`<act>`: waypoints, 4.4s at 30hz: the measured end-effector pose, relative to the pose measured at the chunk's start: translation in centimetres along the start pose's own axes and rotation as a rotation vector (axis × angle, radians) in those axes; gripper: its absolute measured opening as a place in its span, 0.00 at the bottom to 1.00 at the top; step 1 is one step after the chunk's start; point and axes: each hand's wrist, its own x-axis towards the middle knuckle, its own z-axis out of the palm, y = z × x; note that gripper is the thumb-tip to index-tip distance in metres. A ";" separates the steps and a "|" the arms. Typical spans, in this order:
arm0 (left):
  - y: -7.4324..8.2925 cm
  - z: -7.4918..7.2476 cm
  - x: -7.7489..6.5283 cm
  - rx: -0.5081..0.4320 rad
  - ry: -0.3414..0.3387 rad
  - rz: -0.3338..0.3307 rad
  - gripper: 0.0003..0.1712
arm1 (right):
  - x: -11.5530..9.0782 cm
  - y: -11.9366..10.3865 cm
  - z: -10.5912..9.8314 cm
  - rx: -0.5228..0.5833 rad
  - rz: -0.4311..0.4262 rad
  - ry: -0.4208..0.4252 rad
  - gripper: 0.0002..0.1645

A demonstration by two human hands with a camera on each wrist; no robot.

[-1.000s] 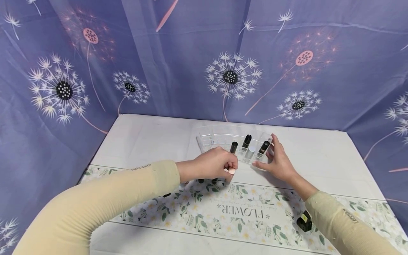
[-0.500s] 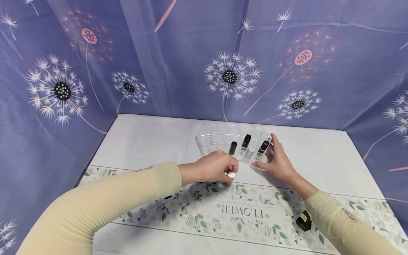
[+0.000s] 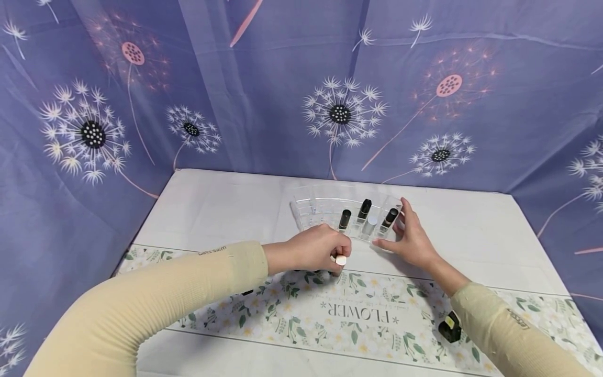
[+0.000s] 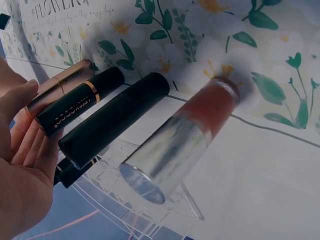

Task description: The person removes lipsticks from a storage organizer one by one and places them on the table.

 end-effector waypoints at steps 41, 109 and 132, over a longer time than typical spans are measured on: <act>-2.7 -6.7 3.4 -0.137 0.147 -0.090 0.21 | -0.2 0.1 0.2 0.006 -0.013 0.006 0.82; -4.6 -4.7 6.1 -0.037 0.095 -0.060 0.13 | 0.1 0.0 0.1 0.035 -0.014 0.002 0.81; -1.4 -6.6 4.8 -0.031 0.111 -0.024 0.12 | 0.0 0.3 0.3 0.057 -0.033 0.014 0.82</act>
